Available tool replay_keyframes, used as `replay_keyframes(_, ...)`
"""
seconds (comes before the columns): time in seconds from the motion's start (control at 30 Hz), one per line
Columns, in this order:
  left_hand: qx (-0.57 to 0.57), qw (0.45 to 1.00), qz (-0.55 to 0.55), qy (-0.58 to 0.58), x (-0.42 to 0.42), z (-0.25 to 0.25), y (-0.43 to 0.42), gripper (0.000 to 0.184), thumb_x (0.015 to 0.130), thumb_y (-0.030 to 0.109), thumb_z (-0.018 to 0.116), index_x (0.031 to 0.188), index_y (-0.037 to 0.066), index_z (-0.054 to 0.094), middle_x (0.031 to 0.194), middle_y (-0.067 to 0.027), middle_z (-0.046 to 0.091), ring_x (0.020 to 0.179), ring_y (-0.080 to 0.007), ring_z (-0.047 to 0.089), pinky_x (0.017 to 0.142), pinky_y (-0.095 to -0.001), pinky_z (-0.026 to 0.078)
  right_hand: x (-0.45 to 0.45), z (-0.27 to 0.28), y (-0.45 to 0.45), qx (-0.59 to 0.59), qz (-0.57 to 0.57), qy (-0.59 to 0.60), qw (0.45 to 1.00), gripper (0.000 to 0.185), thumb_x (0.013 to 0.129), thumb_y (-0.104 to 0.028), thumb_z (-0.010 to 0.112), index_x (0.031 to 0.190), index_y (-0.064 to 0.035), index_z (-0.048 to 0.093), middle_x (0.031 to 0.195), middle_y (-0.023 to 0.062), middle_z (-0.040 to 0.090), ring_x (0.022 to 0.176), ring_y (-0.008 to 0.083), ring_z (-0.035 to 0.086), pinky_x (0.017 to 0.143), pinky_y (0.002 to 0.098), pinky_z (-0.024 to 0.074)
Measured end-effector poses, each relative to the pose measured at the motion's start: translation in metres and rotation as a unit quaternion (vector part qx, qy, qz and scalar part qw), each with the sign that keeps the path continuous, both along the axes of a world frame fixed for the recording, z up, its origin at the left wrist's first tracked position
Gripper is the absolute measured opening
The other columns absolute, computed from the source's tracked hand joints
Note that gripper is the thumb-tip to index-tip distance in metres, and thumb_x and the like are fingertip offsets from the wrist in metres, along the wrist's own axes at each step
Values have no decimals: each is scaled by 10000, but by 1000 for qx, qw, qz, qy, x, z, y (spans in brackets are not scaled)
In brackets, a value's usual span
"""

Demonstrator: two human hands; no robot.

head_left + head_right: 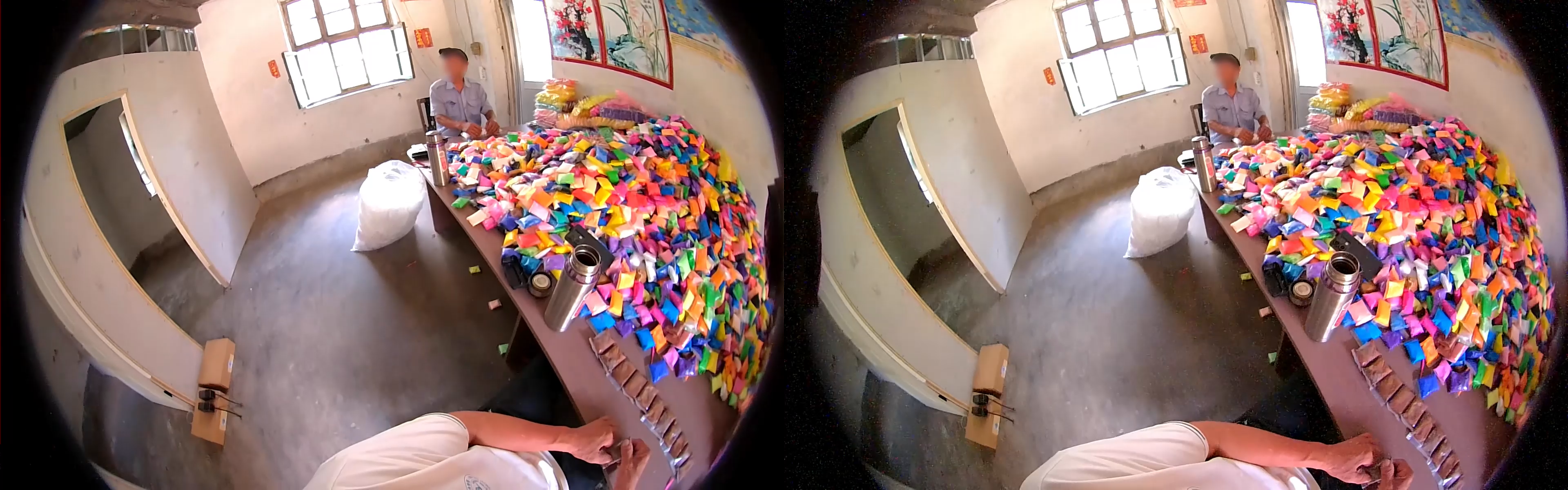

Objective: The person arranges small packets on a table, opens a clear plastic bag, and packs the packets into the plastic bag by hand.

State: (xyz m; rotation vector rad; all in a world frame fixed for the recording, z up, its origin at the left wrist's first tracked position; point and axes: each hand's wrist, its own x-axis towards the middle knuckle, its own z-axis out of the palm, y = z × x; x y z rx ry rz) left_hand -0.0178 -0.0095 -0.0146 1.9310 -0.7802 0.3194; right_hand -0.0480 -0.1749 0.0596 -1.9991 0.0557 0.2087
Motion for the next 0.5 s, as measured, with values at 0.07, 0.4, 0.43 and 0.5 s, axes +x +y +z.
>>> replay_keyframes(0.07, 4, 1000, -5, 5, 1, -2, 1, 324, 727, 257, 674, 548, -8, 621, 601, -178, 574, 751, -373, 570, 799, -457, 416, 2, -7, -2, 79, 1, 47, 996, 298, 909, -323, 613, 950, -31, 654, 951, 92, 706, 816, 181, 654, 680, 307, 519)
replay_keyframes(0.4, -15, 999, -37, 25, 3, -4, 0, 332, 700, 281, 693, 553, -9, 623, 599, -183, 587, 649, -374, 558, 783, -470, 426, 11, -46, -19, -33, -15, 1, 999, 359, 949, -368, 571, 1072, -42, 656, 914, 73, 711, 791, 142, 645, 646, 286, 507)
replay_keyframes(0.43, -56, 996, -47, 45, 3, -6, -2, 335, 707, 288, 686, 561, -8, 626, 600, -185, 582, 683, -373, 561, 814, -469, 417, 19, -66, -32, 46, 3, 0, 999, 361, 950, -363, 575, 1070, -32, 653, 921, 82, 708, 807, 147, 648, 659, 281, 511)
replay_keyframes(0.5, -26, 999, -34, 31, 4, -7, -2, 330, 708, 291, 681, 578, -9, 635, 614, -187, 583, 707, -372, 560, 825, -472, 410, 18, -61, -28, 125, 20, -2, 992, 364, 952, -358, 578, 1068, -21, 649, 928, 90, 706, 823, 153, 652, 671, 276, 516)
